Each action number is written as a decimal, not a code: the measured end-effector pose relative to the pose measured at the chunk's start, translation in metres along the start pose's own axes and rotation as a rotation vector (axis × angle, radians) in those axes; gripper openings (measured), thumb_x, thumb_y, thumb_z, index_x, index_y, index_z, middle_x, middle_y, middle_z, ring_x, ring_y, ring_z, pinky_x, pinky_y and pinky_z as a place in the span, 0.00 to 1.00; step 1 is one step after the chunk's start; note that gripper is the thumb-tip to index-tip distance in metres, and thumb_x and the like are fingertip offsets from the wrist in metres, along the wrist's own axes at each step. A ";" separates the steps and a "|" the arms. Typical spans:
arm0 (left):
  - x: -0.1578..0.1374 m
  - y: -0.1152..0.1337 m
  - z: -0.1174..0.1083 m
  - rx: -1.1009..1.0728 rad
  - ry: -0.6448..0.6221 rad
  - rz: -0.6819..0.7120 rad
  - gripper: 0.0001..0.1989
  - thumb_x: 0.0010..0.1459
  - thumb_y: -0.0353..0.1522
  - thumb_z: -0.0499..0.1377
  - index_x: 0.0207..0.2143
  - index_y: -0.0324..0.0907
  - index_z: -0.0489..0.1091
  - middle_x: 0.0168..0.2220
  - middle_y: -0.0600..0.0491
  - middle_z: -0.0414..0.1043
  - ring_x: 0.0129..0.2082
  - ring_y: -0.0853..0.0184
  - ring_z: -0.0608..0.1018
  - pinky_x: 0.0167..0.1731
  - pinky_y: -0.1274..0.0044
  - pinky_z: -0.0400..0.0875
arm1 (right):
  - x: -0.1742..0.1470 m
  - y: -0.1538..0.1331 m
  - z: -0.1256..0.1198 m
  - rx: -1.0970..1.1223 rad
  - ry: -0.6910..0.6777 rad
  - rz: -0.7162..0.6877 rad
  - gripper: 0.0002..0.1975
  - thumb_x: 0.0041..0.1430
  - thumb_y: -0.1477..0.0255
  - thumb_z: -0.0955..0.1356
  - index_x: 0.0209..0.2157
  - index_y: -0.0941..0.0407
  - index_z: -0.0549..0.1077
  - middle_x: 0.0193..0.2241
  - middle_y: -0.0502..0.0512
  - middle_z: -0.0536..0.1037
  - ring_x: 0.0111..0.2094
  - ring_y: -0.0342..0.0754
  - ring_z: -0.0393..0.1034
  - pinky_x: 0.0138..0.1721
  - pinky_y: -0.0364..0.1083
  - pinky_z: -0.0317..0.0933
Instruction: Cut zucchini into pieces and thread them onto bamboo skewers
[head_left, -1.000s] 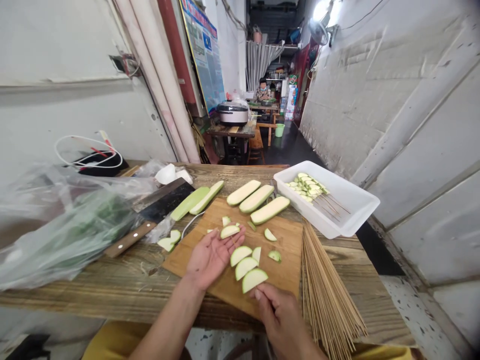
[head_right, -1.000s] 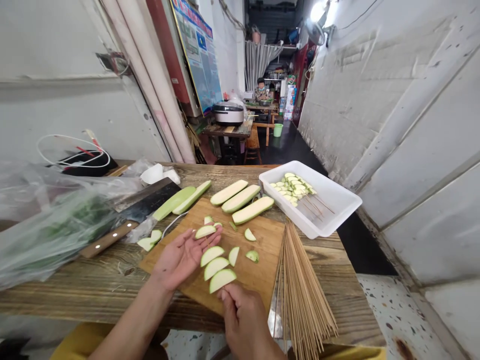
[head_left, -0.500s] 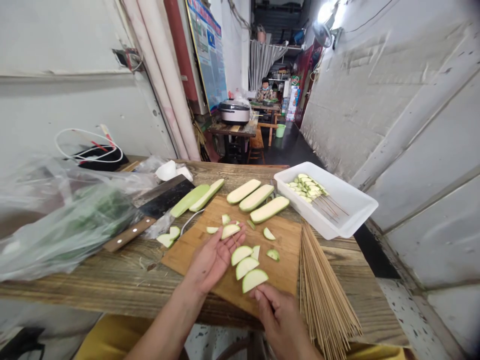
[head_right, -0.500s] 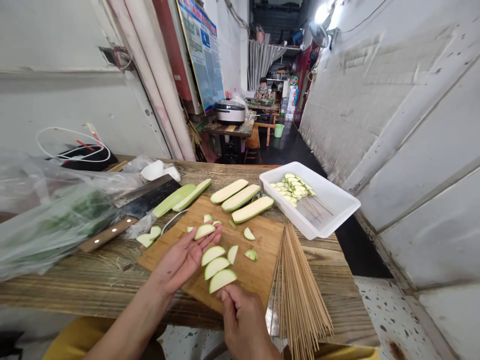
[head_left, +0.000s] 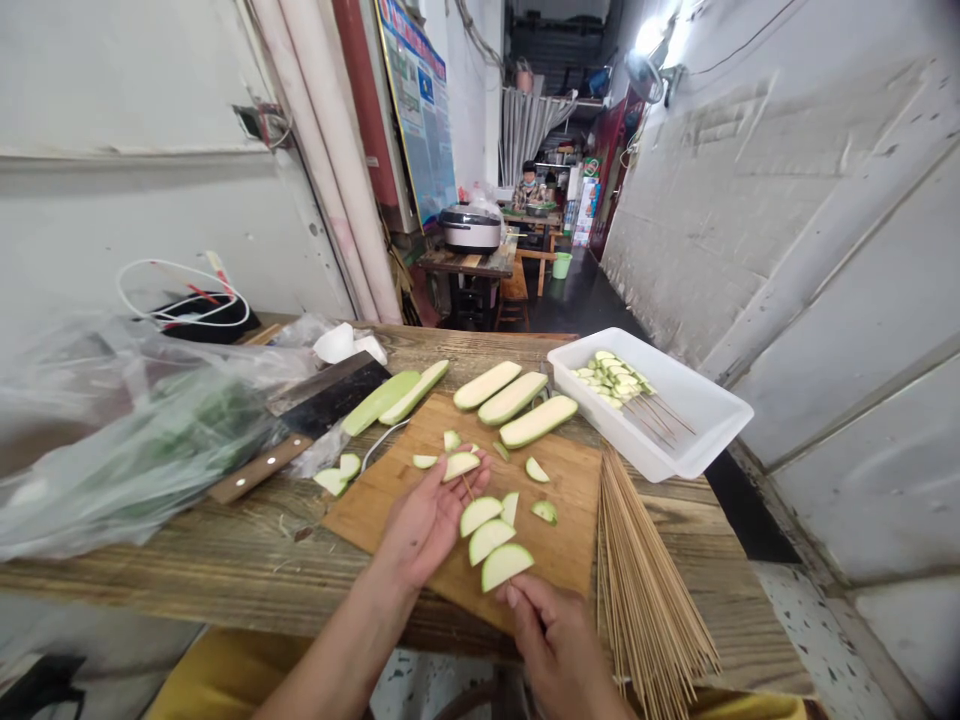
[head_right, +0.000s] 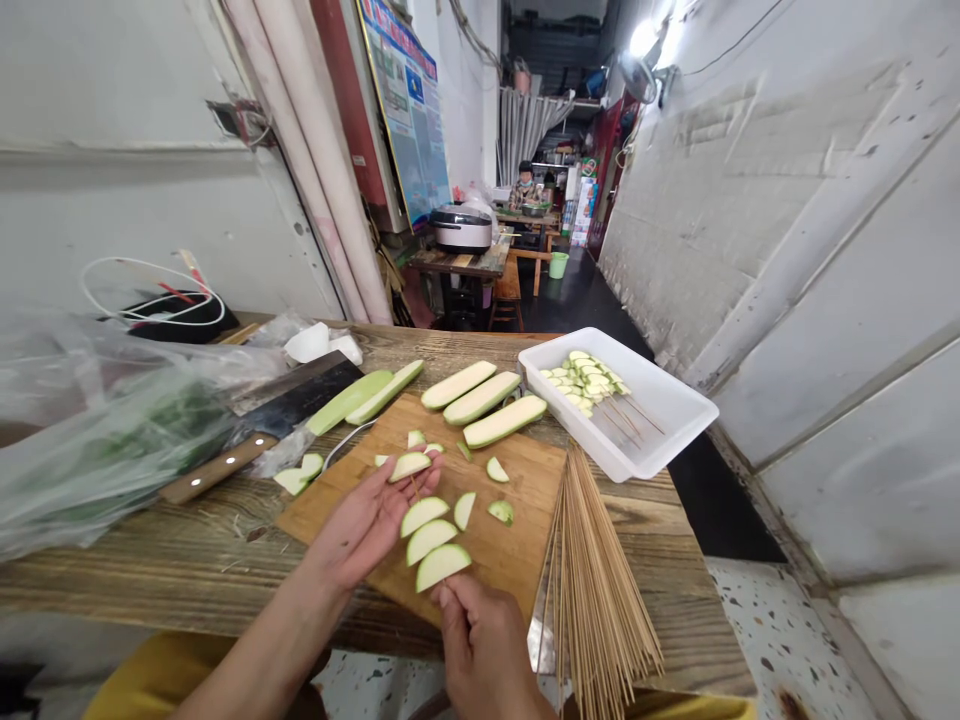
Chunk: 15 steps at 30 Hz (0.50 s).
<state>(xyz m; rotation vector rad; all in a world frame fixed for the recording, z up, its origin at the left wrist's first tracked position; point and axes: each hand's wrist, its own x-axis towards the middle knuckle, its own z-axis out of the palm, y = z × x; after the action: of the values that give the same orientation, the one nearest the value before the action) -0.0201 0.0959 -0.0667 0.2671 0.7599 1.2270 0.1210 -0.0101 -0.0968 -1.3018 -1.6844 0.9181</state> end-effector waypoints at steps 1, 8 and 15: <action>0.000 0.000 0.000 -0.005 0.003 0.000 0.13 0.61 0.28 0.49 0.43 0.33 0.70 0.42 0.40 0.74 0.43 0.63 0.77 0.45 0.72 0.72 | 0.000 0.000 0.001 0.001 -0.003 0.003 0.14 0.63 0.72 0.57 0.27 0.57 0.69 0.22 0.49 0.72 0.23 0.42 0.64 0.25 0.39 0.54; 0.000 -0.002 -0.001 0.002 -0.003 0.011 0.12 0.61 0.28 0.49 0.41 0.33 0.70 0.42 0.41 0.75 0.43 0.63 0.77 0.46 0.72 0.72 | 0.000 0.003 0.002 -0.001 0.002 0.028 0.15 0.64 0.71 0.57 0.28 0.57 0.69 0.20 0.47 0.67 0.21 0.41 0.61 0.23 0.38 0.51; -0.001 -0.004 0.002 0.009 0.021 0.016 0.12 0.61 0.28 0.49 0.41 0.33 0.70 0.41 0.42 0.75 0.41 0.64 0.77 0.45 0.73 0.73 | -0.003 0.007 0.002 0.016 0.003 0.036 0.14 0.64 0.71 0.57 0.28 0.57 0.69 0.21 0.48 0.67 0.21 0.41 0.60 0.22 0.38 0.50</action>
<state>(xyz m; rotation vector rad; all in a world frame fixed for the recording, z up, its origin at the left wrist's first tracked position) -0.0162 0.0944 -0.0669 0.2681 0.7825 1.2434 0.1222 -0.0116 -0.1046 -1.3261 -1.6526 0.9481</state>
